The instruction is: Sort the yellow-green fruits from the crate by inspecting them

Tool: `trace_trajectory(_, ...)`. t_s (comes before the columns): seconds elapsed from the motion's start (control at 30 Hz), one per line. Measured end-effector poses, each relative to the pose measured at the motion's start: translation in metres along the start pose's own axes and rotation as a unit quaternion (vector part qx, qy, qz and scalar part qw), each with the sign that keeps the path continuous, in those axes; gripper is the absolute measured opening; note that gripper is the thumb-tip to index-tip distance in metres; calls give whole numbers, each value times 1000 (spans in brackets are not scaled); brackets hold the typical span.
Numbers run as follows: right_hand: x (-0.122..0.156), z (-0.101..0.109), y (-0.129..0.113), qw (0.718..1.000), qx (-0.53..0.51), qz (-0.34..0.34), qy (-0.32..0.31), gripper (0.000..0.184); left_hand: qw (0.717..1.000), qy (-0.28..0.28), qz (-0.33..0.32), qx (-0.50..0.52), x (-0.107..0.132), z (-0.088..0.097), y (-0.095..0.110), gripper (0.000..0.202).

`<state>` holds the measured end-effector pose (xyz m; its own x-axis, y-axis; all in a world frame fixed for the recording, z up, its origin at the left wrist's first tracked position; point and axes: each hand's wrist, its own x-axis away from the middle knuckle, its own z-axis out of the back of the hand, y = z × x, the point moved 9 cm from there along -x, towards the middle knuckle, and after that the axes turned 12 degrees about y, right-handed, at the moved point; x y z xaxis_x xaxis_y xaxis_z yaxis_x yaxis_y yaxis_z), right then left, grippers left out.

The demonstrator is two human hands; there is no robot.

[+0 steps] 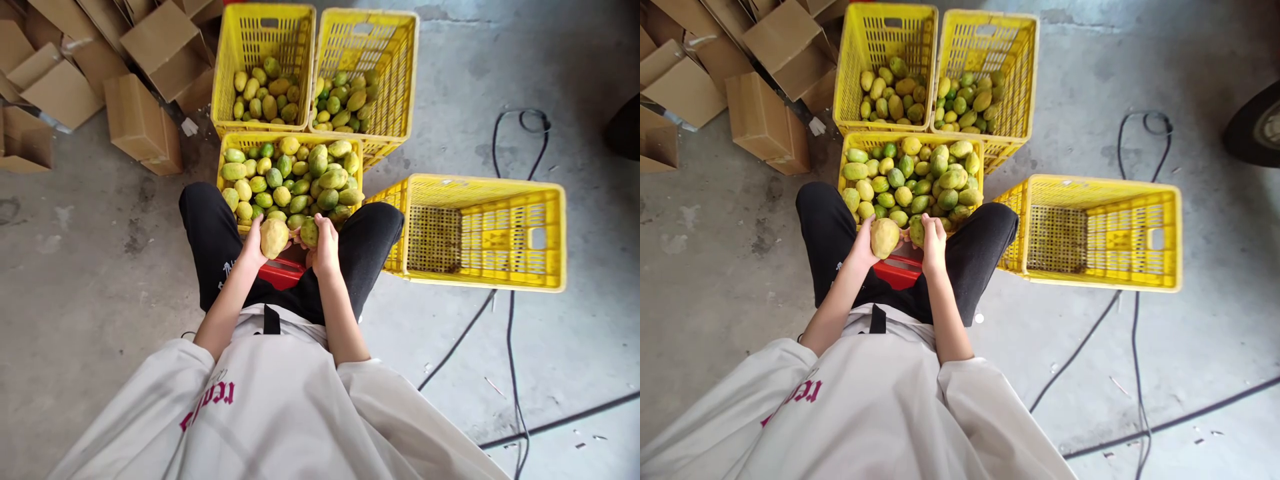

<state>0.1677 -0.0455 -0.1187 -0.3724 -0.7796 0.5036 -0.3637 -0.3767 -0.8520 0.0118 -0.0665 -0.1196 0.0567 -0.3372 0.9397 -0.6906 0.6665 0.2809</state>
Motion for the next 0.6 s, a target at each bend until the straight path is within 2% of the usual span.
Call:
trace_trajectory(0.2,0,2,-9,999,0,32,8,73,998,8,-67,-15,15,-4,13,34)
trace_trajectory(0.3,1,3,-13,998,-4,53,19,73,996,6,-87,1,21,-6,17,35)
trace_trajectory(0.47,-1,6,-6,999,-6,34,29,72,998,25,-49,4,13,0,11,32)
trace_trajectory(0.6,-6,6,3,1000,10,5,23,70,1000,5,-6,-9,3,1,1,34)
